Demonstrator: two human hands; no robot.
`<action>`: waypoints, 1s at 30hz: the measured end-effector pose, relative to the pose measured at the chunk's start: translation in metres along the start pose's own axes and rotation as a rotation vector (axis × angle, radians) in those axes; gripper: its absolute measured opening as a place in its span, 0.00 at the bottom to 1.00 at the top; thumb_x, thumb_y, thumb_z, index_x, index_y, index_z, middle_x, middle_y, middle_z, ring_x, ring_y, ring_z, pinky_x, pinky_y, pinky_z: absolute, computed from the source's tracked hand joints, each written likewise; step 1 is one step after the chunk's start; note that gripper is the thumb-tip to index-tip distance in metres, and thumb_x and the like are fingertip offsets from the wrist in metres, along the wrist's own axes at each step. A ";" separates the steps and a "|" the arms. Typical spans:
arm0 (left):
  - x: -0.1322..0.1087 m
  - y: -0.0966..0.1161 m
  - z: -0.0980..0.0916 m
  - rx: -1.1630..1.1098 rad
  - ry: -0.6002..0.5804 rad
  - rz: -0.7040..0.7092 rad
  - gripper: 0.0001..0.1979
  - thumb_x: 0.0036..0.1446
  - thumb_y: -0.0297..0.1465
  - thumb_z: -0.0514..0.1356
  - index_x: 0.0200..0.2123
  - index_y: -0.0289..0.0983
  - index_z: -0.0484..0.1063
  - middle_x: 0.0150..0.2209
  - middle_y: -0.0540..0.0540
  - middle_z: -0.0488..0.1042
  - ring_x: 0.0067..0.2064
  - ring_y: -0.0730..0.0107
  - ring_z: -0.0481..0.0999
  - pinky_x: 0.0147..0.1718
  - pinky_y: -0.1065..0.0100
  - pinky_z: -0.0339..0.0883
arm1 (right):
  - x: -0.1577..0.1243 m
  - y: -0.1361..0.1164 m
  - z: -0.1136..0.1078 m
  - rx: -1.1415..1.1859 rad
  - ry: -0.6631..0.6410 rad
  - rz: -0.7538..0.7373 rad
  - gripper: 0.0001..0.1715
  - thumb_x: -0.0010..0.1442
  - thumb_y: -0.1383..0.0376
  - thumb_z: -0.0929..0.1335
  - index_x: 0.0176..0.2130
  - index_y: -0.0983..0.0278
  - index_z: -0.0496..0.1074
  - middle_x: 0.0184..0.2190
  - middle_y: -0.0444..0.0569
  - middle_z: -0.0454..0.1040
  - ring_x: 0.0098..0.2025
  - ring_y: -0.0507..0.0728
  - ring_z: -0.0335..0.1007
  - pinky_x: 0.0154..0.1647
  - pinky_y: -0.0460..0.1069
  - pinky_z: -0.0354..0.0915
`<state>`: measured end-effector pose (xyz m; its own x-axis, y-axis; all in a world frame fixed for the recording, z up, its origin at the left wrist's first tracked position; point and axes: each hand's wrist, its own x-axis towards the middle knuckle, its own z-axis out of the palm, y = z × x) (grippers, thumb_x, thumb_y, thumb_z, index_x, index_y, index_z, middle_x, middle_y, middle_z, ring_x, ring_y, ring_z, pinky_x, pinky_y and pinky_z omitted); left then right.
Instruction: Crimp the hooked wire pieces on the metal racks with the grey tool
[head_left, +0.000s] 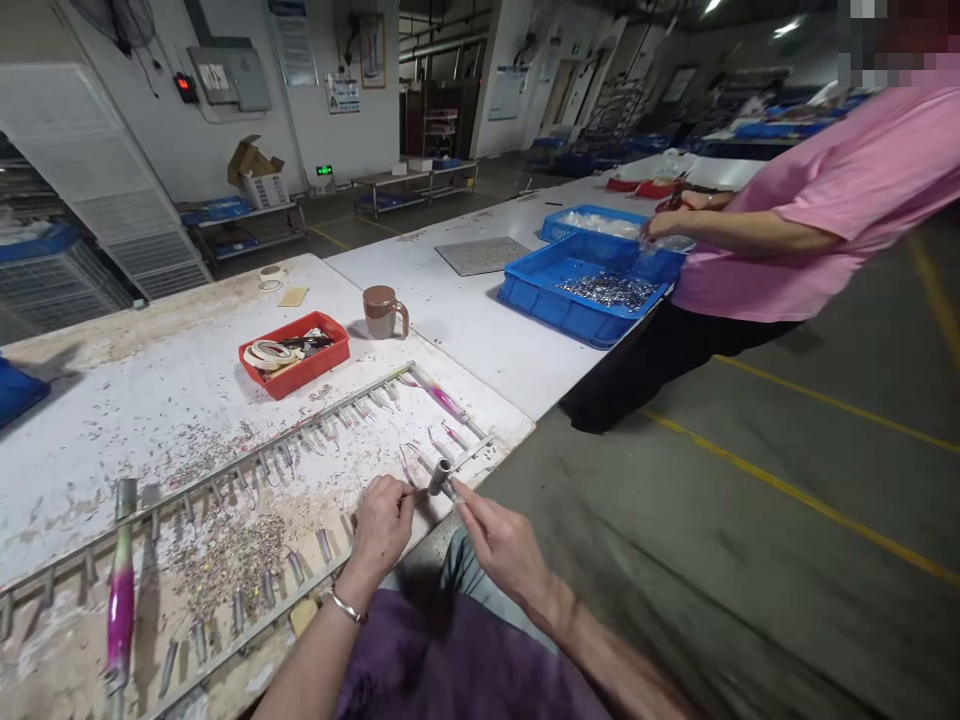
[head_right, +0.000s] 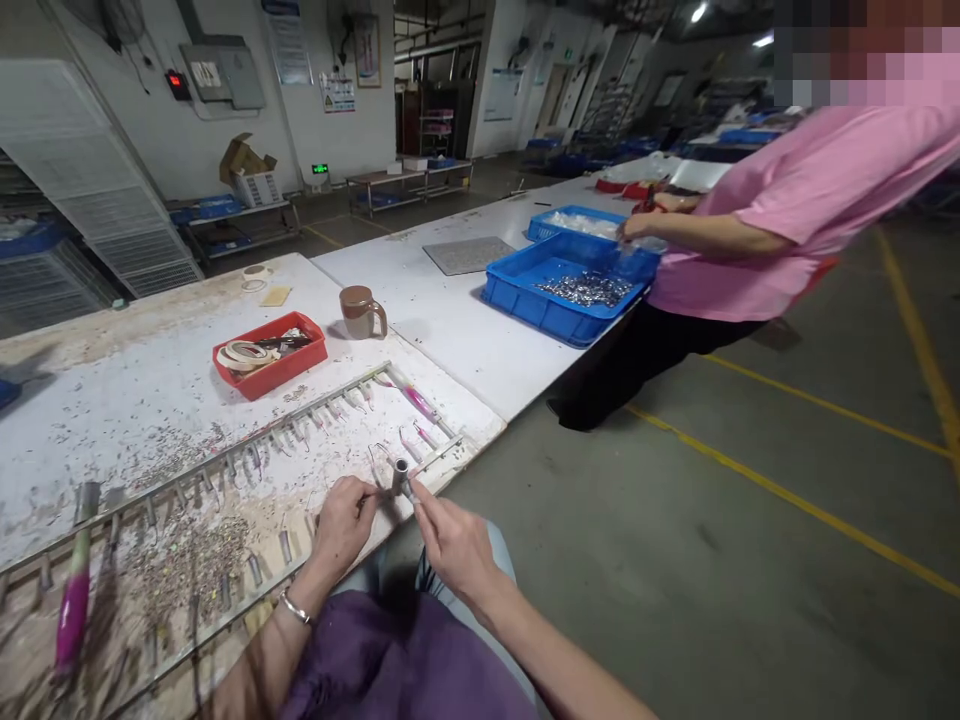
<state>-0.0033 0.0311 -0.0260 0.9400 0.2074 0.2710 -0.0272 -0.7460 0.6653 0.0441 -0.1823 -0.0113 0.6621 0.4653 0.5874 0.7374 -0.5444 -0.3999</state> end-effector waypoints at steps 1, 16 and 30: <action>0.000 0.000 0.000 -0.002 0.001 -0.002 0.11 0.69 0.28 0.55 0.36 0.40 0.77 0.37 0.45 0.78 0.45 0.60 0.76 0.45 0.59 0.68 | 0.001 0.000 -0.002 0.047 0.056 -0.017 0.25 0.78 0.64 0.60 0.67 0.63 0.74 0.40 0.54 0.86 0.36 0.57 0.84 0.37 0.48 0.80; 0.000 -0.006 0.003 0.004 0.007 0.033 0.10 0.69 0.27 0.57 0.35 0.41 0.76 0.36 0.46 0.77 0.43 0.61 0.76 0.45 0.61 0.69 | 0.003 -0.009 -0.006 0.112 0.141 -0.083 0.25 0.76 0.67 0.61 0.65 0.64 0.76 0.32 0.52 0.84 0.29 0.58 0.81 0.30 0.47 0.76; 0.001 -0.004 0.000 -0.008 -0.022 0.044 0.10 0.70 0.27 0.56 0.38 0.41 0.77 0.37 0.45 0.78 0.45 0.61 0.76 0.45 0.60 0.70 | 0.001 -0.003 -0.003 0.005 0.002 -0.115 0.24 0.78 0.64 0.60 0.65 0.64 0.75 0.26 0.48 0.79 0.25 0.55 0.77 0.26 0.45 0.71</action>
<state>-0.0023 0.0339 -0.0288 0.9452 0.1600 0.2846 -0.0716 -0.7489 0.6588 0.0416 -0.1826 -0.0072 0.5725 0.5233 0.6312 0.8094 -0.4837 -0.3330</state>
